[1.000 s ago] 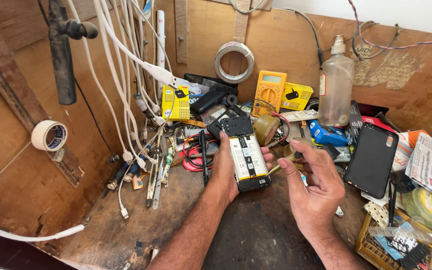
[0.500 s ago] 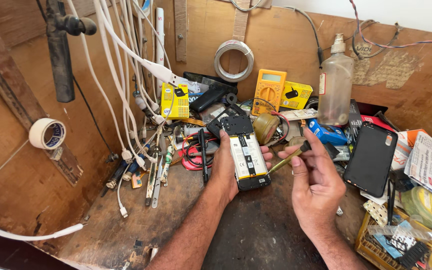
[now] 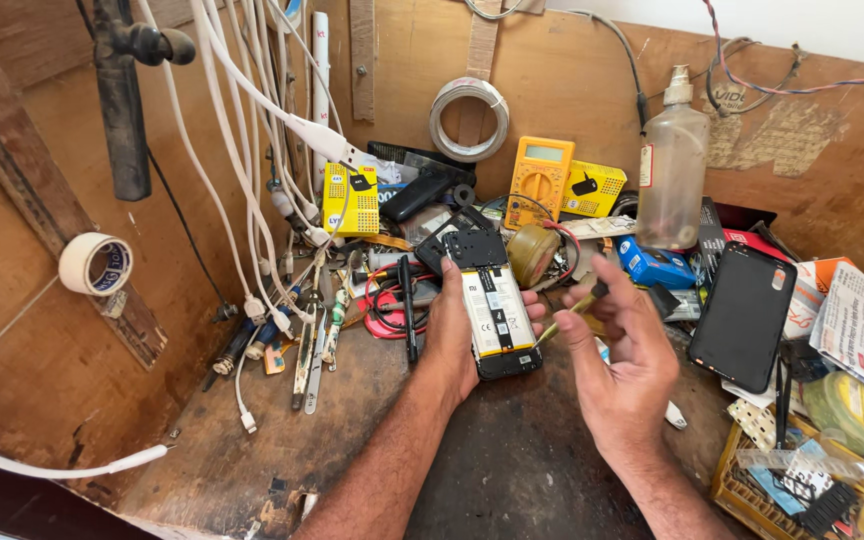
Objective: The person uses a small metal tool to scrape and clean the surface of a smartphone battery while holding the device. The person repeatedly scrapes along the battery edges and surface, occasionally lifting the tool to inspect the area.
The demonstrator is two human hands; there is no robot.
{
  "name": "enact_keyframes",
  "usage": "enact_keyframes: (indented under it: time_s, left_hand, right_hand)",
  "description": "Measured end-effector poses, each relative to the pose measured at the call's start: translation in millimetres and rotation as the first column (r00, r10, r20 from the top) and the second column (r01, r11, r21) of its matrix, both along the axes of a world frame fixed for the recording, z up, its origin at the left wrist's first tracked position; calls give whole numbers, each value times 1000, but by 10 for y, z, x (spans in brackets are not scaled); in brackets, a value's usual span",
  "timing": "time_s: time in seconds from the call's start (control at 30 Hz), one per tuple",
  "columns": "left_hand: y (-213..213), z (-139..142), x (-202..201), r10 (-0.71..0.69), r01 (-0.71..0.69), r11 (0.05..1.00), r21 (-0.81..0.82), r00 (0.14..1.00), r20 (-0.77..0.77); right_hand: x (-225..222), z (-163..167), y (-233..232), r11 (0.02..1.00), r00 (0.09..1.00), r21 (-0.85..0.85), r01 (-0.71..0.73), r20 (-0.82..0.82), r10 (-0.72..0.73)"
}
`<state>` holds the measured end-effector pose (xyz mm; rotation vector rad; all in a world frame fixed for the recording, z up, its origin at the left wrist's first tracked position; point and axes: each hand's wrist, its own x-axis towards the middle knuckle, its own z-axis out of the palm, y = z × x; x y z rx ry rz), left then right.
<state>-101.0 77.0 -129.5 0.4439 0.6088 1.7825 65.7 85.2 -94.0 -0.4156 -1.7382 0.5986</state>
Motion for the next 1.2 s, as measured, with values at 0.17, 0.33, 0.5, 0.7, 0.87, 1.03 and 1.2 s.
enact_keyframes:
  time_s: [0.17, 0.33, 0.5, 0.7, 0.87, 1.03, 1.2]
  left_hand:
    - [-11, 20, -11, 7, -7, 1000, -4, 1000, 20]
    - [-6, 38, -19, 8, -8, 1000, 20, 1000, -3]
    - [34, 38, -68, 1, 0, 1000, 30, 1000, -24]
    - [72, 37, -119, 46, -42, 997, 71, 998, -48]
    - [78, 29, -114, 31, -31, 999, 10, 1000, 4]
    - [81, 39, -62, 31, -31, 999, 8, 999, -6]
    - [73, 41, -26, 5, -6, 999, 40, 1000, 23]
  right_hand:
    - [-17, 45, -12, 999, 999, -39, 8, -37, -9]
    - [-47, 110, -23, 990, 996, -113, -82, -51, 77]
    - [-136, 201, 104, 994, 1000, 105, 4, 18, -6]
    - [-270, 246, 150, 980, 988, -124, -153, -31, 150]
    - [-229, 139, 165, 992, 991, 76, -105, -70, 110]
    - [-103, 88, 189, 997, 997, -55, -59, -58, 56]
    - [-81, 69, 194, 986, 983, 19, -165, -77, 166]
